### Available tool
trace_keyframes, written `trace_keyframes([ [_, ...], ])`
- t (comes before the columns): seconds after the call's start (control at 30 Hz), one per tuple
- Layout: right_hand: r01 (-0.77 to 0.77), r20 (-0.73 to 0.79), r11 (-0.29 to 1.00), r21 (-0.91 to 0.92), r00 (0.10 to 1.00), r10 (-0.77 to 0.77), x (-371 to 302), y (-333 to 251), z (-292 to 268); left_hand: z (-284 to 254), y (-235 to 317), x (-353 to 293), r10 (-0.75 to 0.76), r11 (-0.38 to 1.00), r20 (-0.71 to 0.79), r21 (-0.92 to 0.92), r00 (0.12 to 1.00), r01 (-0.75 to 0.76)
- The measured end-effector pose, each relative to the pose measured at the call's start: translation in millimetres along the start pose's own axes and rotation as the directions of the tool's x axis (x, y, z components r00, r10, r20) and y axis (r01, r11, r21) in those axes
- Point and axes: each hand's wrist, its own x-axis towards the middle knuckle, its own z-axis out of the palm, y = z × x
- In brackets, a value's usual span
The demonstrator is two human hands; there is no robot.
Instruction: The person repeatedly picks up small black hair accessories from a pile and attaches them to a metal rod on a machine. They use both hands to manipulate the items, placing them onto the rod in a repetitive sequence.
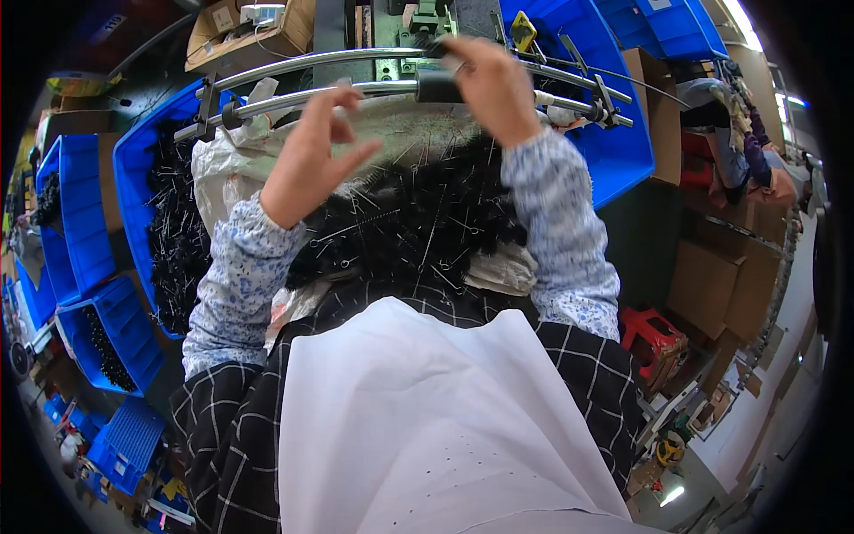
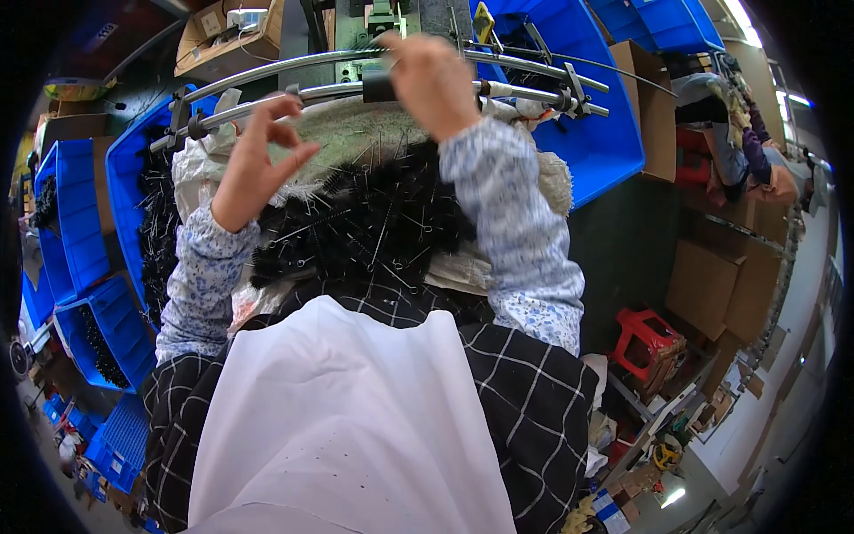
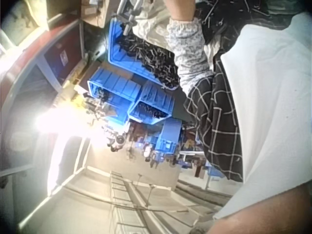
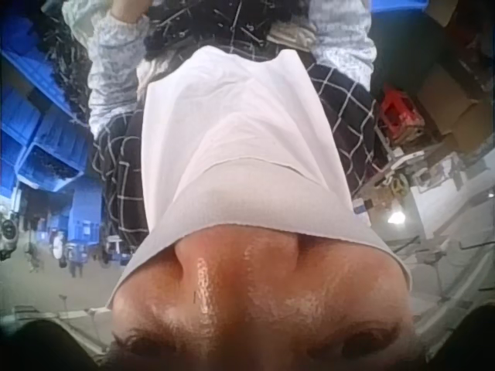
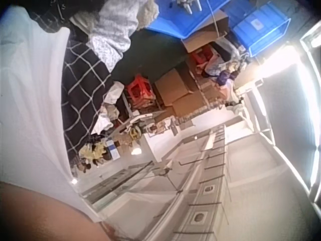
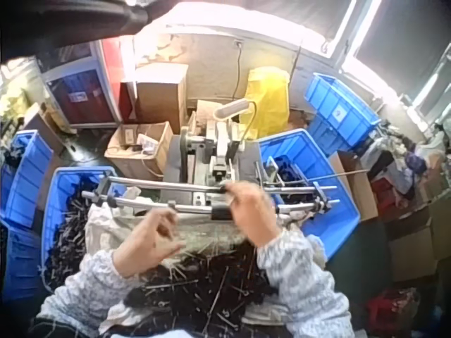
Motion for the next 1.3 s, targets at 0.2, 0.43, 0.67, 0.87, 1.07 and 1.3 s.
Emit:
trace_keyframes([
  [0.2,-0.067,-0.111,0.857,-0.511,0.994,0.012,30,72,23,21,5,-33,-0.015,0.910,0.627,0.331,0.779,-0.248],
  [0.43,-0.141,-0.065,0.932,-0.335,0.990,0.126,43,65,19,5,13,-36,-0.013,0.948,0.528,0.277,0.849,-0.158],
  [0.67,-0.106,-0.065,0.959,-0.264,0.994,0.092,47,75,28,-34,42,-34,-0.148,0.989,0.243,0.044,0.959,0.142],
  [0.87,-0.138,-0.074,0.928,-0.345,0.990,0.120,47,70,23,-39,41,-26,-0.019,1.000,0.066,-0.008,0.998,0.019],
  [1.07,-0.246,-0.115,0.900,-0.359,0.969,0.219,32,92,35,-43,33,-27,-0.033,0.999,0.005,-0.011,0.999,0.033],
  [1.3,-0.263,-0.088,0.910,-0.321,0.965,0.248,39,78,56,-46,32,-24,0.025,0.999,-0.040,0.041,0.999,-0.024],
])
